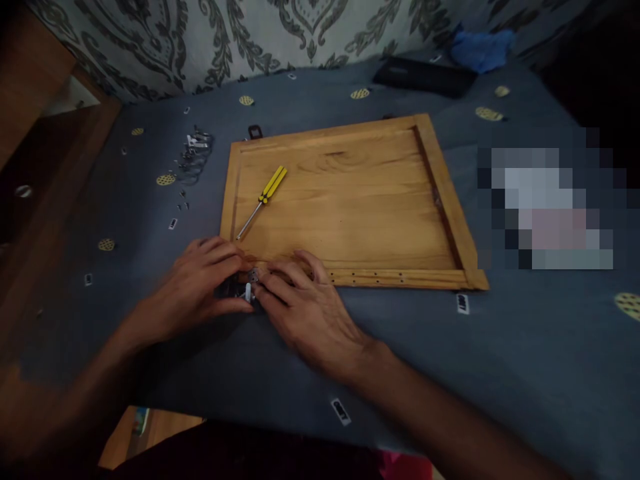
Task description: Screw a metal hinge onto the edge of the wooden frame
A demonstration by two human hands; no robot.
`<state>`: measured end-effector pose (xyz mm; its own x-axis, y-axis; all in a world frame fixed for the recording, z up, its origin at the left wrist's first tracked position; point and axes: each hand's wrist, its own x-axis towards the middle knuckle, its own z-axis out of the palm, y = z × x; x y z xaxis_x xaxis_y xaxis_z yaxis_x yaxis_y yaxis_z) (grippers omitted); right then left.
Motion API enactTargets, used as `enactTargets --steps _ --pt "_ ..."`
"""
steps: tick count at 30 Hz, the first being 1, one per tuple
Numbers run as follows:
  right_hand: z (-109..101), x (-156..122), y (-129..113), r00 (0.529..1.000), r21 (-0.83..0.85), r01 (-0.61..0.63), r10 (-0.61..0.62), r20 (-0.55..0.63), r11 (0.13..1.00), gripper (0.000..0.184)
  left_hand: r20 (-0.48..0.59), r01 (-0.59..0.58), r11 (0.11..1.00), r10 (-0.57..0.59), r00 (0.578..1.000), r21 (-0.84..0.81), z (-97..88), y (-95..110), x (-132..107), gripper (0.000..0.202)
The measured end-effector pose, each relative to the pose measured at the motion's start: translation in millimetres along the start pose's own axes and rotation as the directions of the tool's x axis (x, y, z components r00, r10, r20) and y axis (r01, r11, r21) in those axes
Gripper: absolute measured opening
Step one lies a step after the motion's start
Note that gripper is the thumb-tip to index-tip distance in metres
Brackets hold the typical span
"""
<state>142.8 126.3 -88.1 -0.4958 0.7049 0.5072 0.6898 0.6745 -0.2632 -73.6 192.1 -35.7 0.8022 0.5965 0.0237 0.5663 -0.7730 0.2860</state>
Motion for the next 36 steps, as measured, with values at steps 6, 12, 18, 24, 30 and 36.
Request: enactTargets --steps 6,12,18,24,30,36 --pt "1.6 -1.8 -0.3 1.000 0.015 -0.004 0.004 -0.002 1.000 0.019 0.012 0.010 1.000 -0.011 1.000 0.011 -0.1 0.4 0.3 0.039" --pt "-2.4 0.3 -1.3 0.997 0.026 0.007 -0.005 -0.079 1.000 0.018 0.036 0.027 1.000 -0.028 0.999 0.003 -1.6 1.0 0.6 0.041" --pt "-10.8 4.1 -3.7 0.995 0.063 -0.008 0.014 -0.098 0.998 0.018 0.025 0.017 1.000 -0.018 1.000 0.001 0.3 -0.5 -0.3 0.041" --pt "-8.2 5.8 -4.7 0.995 0.019 -0.019 0.020 -0.100 1.000 0.019 0.032 0.015 1.000 -0.015 0.999 0.003 -0.5 0.3 1.4 0.039" --pt "-8.1 5.9 -3.4 0.997 0.015 0.007 -0.006 -0.081 1.000 0.021 0.031 0.018 1.000 -0.019 0.999 0.015 -1.6 1.7 0.7 0.039" --pt "-3.3 0.9 -1.6 1.000 0.029 -0.009 0.010 -0.016 1.000 0.022 0.049 0.030 0.999 -0.031 0.998 0.021 -2.3 2.0 1.3 0.036"
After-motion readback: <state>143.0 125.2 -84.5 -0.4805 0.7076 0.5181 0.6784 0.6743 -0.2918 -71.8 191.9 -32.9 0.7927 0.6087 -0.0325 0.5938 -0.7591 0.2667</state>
